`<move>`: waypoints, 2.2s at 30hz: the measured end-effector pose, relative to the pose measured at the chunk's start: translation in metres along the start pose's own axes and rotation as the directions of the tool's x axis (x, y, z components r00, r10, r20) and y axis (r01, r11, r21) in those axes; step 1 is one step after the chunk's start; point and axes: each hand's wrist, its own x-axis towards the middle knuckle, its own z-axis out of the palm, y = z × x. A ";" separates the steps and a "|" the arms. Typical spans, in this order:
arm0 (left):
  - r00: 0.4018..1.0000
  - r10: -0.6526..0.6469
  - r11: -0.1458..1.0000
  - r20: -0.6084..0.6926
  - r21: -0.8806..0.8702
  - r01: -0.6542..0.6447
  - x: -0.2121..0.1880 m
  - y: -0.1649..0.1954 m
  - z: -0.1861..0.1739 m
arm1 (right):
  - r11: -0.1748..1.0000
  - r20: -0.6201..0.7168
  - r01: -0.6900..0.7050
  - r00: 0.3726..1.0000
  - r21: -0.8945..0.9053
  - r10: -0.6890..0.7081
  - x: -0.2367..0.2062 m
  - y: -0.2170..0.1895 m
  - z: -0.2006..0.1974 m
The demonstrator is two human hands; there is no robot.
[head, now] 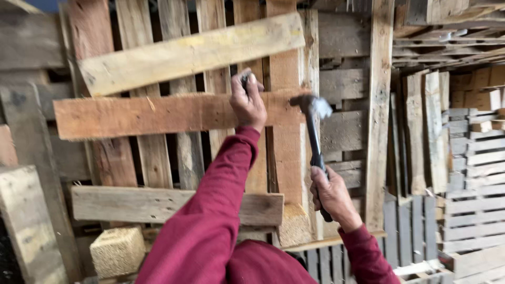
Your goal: The person assembles wooden pallets by placing planks onto a pallet frame, positioning nails, and hammering them in. The person repeatedly picks up planks, aligns them, retrieves nails from a nearby box, and secures the planks with a hammer.
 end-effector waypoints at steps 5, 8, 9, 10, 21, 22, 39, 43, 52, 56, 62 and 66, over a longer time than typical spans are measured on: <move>0.999 0.007 0.994 -0.042 -0.109 -0.012 -0.003 -0.002 -0.002 | 0.612 -0.156 0.716 0.683 0.335 -0.713 -0.044 -0.037 -0.058; 1.000 -0.005 0.998 0.020 -0.064 0.006 0.000 -0.007 -0.001 | 0.239 -0.294 0.927 0.323 0.289 -0.899 -0.032 -0.054 -0.071; 1.000 -0.012 0.997 0.016 -0.072 0.013 0.003 -0.008 0.000 | 0.214 -0.326 0.954 0.275 0.211 -0.905 -0.023 -0.048 -0.065; 1.000 -0.023 0.996 0.008 -0.081 0.024 0.004 -0.008 0.001 | 0.314 -0.304 0.948 0.317 0.059 -0.898 -0.008 -0.039 -0.055; 0.996 -0.079 0.939 0.040 -0.332 0.087 0.016 0.022 -0.001 | 0.704 -0.239 0.597 0.801 0.386 -0.549 0.023 0.074 -0.037; 0.997 -0.061 0.935 0.043 -0.347 0.072 0.021 0.025 0.001 | 0.670 -0.203 0.644 0.759 0.370 -0.618 0.023 0.070 -0.034; 0.796 -0.472 0.328 0.379 -0.762 0.558 0.064 0.065 -0.350 | 0.948 0.063 0.314 0.947 0.048 -0.316 0.009 0.048 0.294; 0.761 -0.521 0.316 0.386 -0.742 0.592 0.100 0.041 -0.404 | 0.960 0.174 0.134 0.981 -0.246 -0.092 0.015 0.027 0.326; 0.993 -0.064 0.995 0.104 -0.074 0.072 0.158 0.004 -0.384 | 0.894 0.153 0.445 0.881 0.054 -0.448 0.001 0.036 0.326; 0.982 0.128 0.946 0.140 0.281 -0.163 0.156 0.005 -0.377 | 0.997 0.131 0.058 0.990 -0.052 -0.051 0.024 0.029 0.329; 0.964 0.138 0.876 0.227 0.426 -0.226 0.159 0.010 -0.384 | 0.930 0.204 0.367 0.913 -0.028 -0.354 0.007 -0.009 0.317; 0.970 0.088 0.908 0.228 0.383 -0.172 0.161 0.014 -0.382 | 0.809 0.286 0.504 0.762 0.303 -0.581 0.003 -0.035 0.333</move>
